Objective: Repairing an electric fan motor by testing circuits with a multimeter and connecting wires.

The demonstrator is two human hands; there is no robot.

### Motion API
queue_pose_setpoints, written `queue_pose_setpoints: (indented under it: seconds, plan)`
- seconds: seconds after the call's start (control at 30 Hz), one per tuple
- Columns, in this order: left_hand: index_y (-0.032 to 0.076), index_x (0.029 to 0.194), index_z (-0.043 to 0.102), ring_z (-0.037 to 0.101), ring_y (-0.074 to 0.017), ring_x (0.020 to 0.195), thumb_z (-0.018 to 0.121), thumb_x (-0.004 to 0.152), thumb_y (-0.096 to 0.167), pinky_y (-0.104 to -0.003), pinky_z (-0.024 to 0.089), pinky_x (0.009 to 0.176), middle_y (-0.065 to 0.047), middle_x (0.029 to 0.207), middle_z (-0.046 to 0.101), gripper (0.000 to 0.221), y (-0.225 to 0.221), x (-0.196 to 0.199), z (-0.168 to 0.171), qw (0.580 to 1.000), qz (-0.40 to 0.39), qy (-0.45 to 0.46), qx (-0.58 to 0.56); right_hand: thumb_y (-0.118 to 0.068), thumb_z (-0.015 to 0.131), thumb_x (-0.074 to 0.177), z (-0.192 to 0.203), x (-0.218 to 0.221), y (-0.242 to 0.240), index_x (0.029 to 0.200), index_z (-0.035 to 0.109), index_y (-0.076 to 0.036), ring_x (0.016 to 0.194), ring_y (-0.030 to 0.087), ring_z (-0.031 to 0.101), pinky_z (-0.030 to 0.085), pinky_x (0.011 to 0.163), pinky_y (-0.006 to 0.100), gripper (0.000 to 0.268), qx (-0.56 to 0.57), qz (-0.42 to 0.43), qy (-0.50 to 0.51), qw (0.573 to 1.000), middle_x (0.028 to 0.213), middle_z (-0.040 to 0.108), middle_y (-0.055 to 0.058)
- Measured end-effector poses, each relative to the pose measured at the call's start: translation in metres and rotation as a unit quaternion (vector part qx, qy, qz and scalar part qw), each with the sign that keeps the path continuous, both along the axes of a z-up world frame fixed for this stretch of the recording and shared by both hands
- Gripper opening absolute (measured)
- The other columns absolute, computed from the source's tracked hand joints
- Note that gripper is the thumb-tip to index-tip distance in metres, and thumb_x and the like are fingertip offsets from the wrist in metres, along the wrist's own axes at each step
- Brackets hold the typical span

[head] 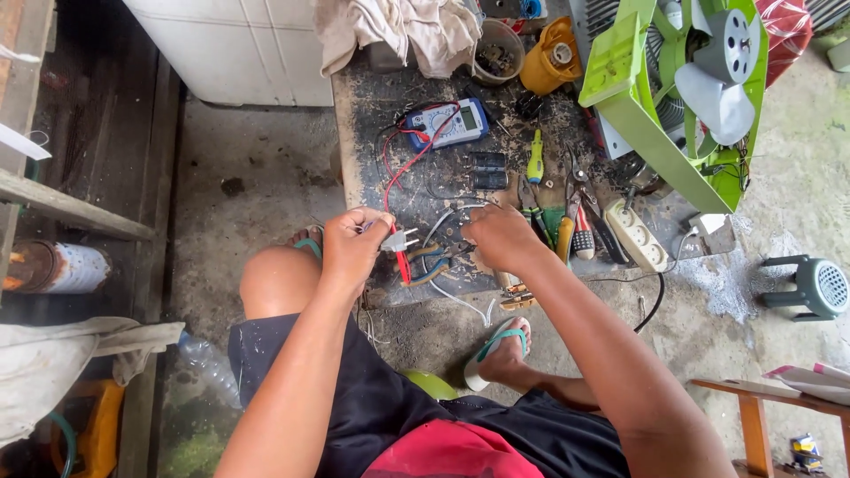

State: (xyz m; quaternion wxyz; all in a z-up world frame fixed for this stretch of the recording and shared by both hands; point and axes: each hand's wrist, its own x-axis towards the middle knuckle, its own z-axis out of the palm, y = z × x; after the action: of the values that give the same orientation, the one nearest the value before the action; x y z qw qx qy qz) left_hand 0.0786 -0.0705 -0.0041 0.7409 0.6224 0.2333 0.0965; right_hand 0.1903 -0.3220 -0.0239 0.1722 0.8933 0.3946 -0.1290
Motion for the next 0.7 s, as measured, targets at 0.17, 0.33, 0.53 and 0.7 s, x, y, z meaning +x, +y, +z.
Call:
queue_pose_setpoints:
  seconds: [0.17, 0.33, 0.53, 0.7]
  plan:
    - [0.007, 0.079, 0.078, 0.044, -0.0022, 0.055, 0.073, 0.081, 0.012, -0.015, 0.034, 0.047, 0.002, 0.064, 0.054, 0.008, -0.001, -0.004, 0.006, 0.999, -0.01, 0.035, -0.035, -0.013, 0.064, 0.088, 0.005, -0.003, -0.012, 0.094, 0.068, -0.009, 0.089, 0.046, 0.067, 0.055, 0.077, 0.056, 0.009, 0.268, -0.063, 0.05, 0.96, 0.085, 0.068, 0.021]
    - [0.006, 0.08, 0.078, 0.045, -0.0022, 0.052, 0.073, 0.082, 0.014, -0.013, 0.036, 0.044, 0.0, 0.066, 0.058, 0.009, -0.002, -0.011, 0.022, 0.996, -0.006, 0.068, -0.055, -0.02, 0.076, 0.082, 0.035, -0.02, 0.005, 0.102, 0.067, -0.018, 0.09, 0.034, 0.073, 0.058, 0.079, 0.049, 0.022, 0.291, -0.08, 0.038, 0.953, 0.087, 0.073, 0.007]
    - [0.005, 0.082, 0.077, 0.047, -0.0031, 0.055, 0.074, 0.085, 0.014, -0.013, 0.038, 0.046, -0.003, 0.073, 0.062, 0.01, -0.002, -0.005, 0.025, 0.995, -0.002, 0.077, -0.056, -0.018, 0.077, 0.079, -0.005, -0.001, -0.009, 0.09, 0.067, -0.019, 0.089, 0.037, 0.071, 0.057, 0.079, 0.05, 0.015, 0.229, -0.093, 0.066, 0.967, 0.083, 0.068, 0.007]
    - [0.004, 0.084, 0.077, 0.047, -0.0025, 0.054, 0.074, 0.085, 0.012, -0.013, 0.038, 0.045, -0.002, 0.072, 0.061, 0.009, -0.006, 0.0, 0.006, 0.995, -0.006, 0.081, -0.063, -0.01, 0.069, 0.083, -0.001, 0.016, -0.016, 0.09, 0.067, -0.018, 0.087, 0.033, 0.072, 0.057, 0.076, 0.047, 0.011, 0.264, -0.039, 0.0, 0.964, 0.082, 0.069, 0.006]
